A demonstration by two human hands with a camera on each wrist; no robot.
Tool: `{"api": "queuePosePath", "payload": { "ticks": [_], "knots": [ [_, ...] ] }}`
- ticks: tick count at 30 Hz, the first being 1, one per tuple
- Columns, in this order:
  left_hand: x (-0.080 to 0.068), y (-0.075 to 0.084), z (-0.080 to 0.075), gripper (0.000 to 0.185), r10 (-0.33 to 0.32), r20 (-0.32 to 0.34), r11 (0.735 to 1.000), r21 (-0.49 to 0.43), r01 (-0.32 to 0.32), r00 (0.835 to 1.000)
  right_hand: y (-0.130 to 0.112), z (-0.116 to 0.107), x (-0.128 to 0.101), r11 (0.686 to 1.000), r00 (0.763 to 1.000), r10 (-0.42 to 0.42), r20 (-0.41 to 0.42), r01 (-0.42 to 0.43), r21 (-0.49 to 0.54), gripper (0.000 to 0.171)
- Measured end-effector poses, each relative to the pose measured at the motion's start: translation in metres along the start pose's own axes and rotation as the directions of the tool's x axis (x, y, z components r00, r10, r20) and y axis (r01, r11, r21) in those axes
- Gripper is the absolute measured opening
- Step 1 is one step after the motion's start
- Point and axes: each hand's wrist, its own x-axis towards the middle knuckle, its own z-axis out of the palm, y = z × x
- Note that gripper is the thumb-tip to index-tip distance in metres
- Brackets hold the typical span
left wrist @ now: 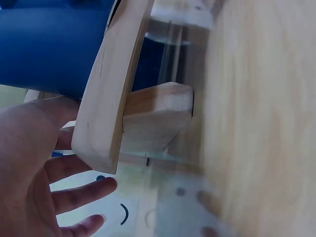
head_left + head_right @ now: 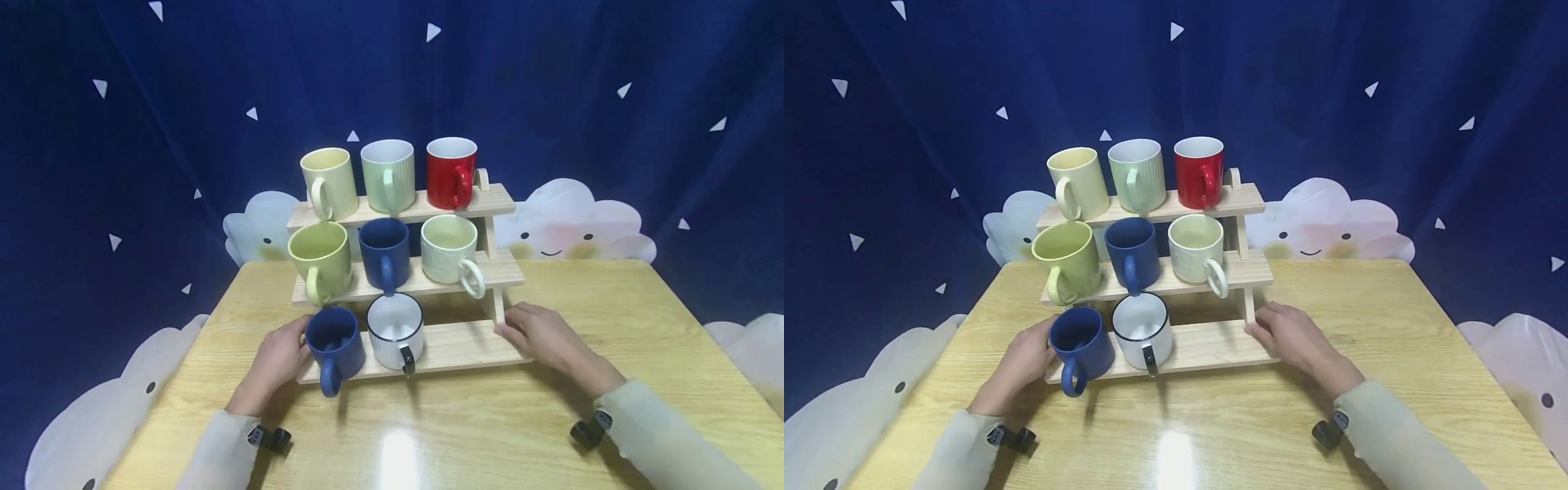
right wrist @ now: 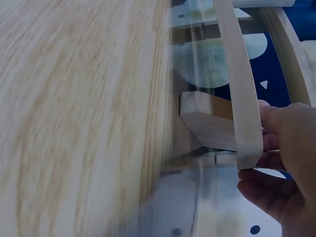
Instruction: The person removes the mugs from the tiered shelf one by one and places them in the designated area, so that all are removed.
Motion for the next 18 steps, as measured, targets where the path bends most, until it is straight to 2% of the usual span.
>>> {"api": "queuePosePath", "payload": {
  "ticks": [7, 12, 18],
  "knots": [
    [-0.003, 0.004, 0.0, 0.026, -0.107, 0.033, 0.994, -0.028, 0.108, 0.994, 0.005, -0.003, 0.003, 0.999, 0.999, -0.042, 0.029, 0.042, 0.028, 0.017],
    [-0.004, 0.007, -0.002, 0.032, -0.134, 0.043, 0.989, -0.049, 0.136, 0.99, 0.01, -0.003, 0.004, 0.996, 0.997, -0.075, 0.02, 0.074, 0.044, 0.017],
    [-0.008, 0.014, -0.001, 0.032, -0.166, 0.026, 0.984, -0.067, 0.167, 0.986, 0.017, -0.003, 0.007, 0.992, 0.993, -0.116, 0.002, 0.116, 0.045, 0.017]
  ]
}}
